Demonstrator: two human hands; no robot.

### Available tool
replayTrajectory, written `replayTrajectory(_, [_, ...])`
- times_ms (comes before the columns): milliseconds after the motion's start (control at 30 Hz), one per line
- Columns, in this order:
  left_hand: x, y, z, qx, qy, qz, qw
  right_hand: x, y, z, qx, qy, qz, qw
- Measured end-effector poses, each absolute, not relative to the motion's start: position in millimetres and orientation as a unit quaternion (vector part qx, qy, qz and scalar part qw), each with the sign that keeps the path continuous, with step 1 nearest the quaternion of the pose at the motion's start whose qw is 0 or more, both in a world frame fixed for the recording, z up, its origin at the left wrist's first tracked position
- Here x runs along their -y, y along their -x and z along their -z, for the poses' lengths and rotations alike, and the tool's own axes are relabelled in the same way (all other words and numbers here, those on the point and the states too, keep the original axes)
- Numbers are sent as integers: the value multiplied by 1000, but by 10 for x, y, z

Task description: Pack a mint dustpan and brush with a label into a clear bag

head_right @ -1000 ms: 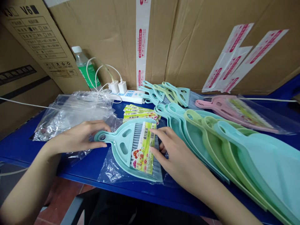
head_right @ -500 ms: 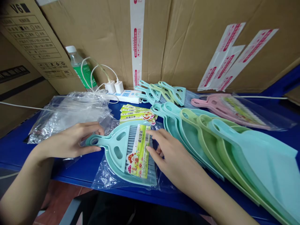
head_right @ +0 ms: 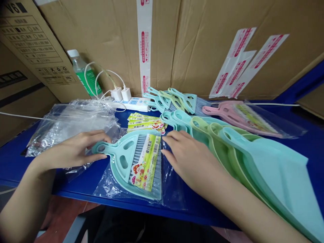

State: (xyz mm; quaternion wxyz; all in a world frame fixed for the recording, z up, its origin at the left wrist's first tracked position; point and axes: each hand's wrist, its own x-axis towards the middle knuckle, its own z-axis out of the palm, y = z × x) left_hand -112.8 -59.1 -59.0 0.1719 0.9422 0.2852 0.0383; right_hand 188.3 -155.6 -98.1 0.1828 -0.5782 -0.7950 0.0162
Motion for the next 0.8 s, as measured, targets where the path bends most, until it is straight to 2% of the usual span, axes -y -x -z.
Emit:
replayTrajectory(133, [592, 1138, 590, -291, -941, -32, 168, 1506, -1853, 1045, 848, 501, 76, 152])
replayTrajectory(500, [581, 1120, 607, -286, -944, -32, 162, 1547, -1829, 1194, 836, 471, 252, 126])
replayTrajectory(667, [584, 1114, 600, -279, -947, -39, 157, 1538, -1778, 1185, 839, 449, 274, 141])
replayTrajectory(800, [585, 1122, 591, -278, -947, -38, 158, 1543, -1775, 1213, 835, 470, 243, 152])
